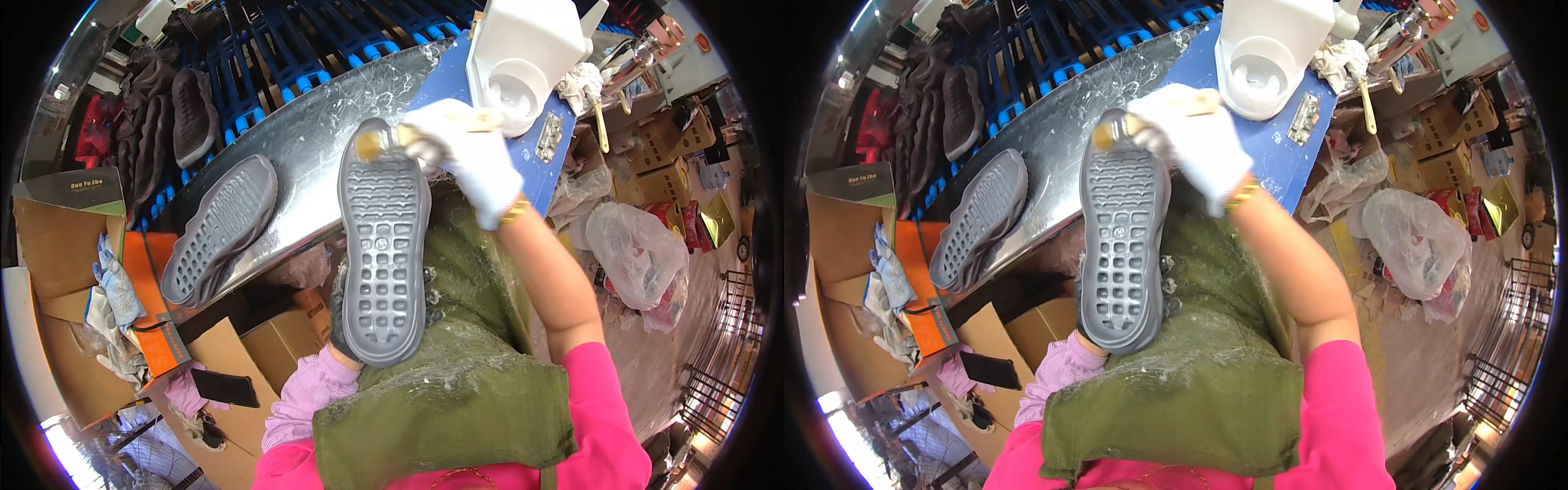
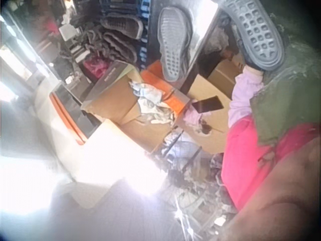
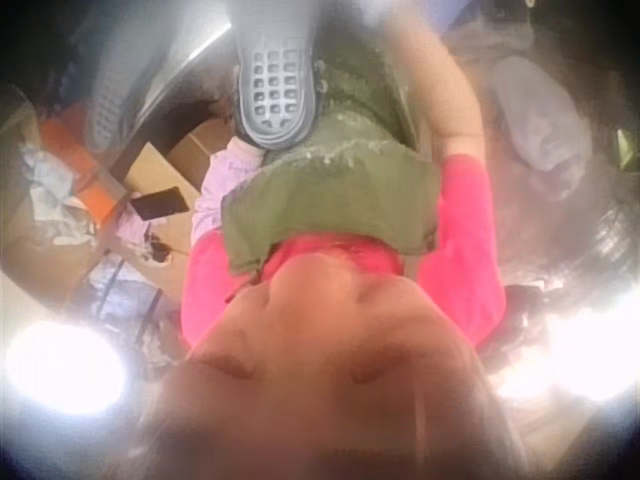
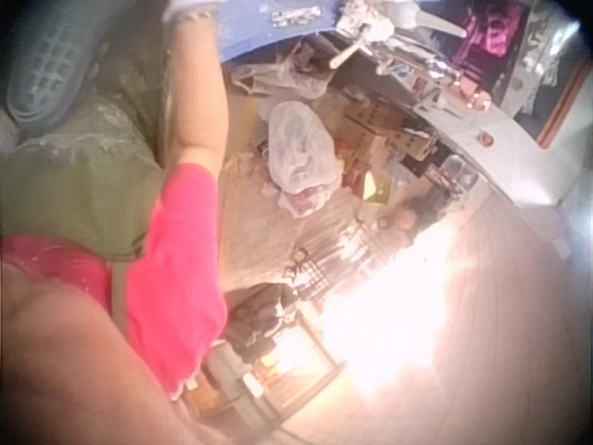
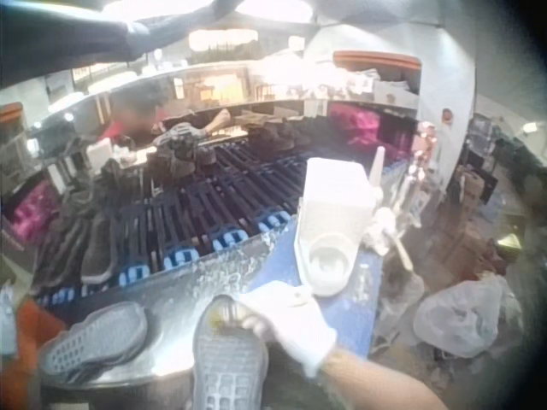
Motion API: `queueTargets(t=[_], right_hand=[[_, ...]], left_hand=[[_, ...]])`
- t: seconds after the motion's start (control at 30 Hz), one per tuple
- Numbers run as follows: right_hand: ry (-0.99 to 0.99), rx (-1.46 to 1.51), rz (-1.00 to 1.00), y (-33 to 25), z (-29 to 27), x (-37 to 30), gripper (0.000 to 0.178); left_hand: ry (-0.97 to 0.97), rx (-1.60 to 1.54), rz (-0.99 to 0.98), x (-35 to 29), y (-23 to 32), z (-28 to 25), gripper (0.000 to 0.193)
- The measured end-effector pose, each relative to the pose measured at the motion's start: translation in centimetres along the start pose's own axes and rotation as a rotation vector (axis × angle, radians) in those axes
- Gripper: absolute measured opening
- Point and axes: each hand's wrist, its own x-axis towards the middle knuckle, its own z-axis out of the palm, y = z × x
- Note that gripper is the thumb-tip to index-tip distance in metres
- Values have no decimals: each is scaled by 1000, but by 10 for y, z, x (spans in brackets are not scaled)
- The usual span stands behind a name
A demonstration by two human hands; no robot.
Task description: The person holds a shoe sole and repeatedly applies white paint with a brush, dipping the brush into a small container and covering the sole surface. The person rotates the sole to reach different areas and continues the process across multiple soles.
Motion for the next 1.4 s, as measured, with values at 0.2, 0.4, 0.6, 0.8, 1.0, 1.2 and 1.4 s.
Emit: queueTargets(t=[0.2, 0.4, 0.6, 0.8, 1.0, 1.2, 1.4], right_hand=[[-290, -660, -378, 25, 22, -43, 26], [-680, -386, -300, -1, 19, -107, 10], [62, -530, -560, 56, 31, -12, 8], [1, -171, -309, 39, 25, -55, 10], [108, -17, -1, 29, 18, -89, 11], [68, 112, 200, 22, 10, -111, 23], [-639, -317, -60, 10, -3, -122, 11]], left_hand=[[-95, 94, 76, 7, -1, -3, 43], [-197, 59, 16, 4, -3, -15, 44], [-94, -20, 64, 10, -9, -14, 46], [-80, 86, 109, 15, -4, -12, 43], [-1, 125, 62, 20, -1, -8, 39], [-100, 119, 7, 28, 3, -22, 56], [-267, 489, 68, 31, 18, -3, 56]])
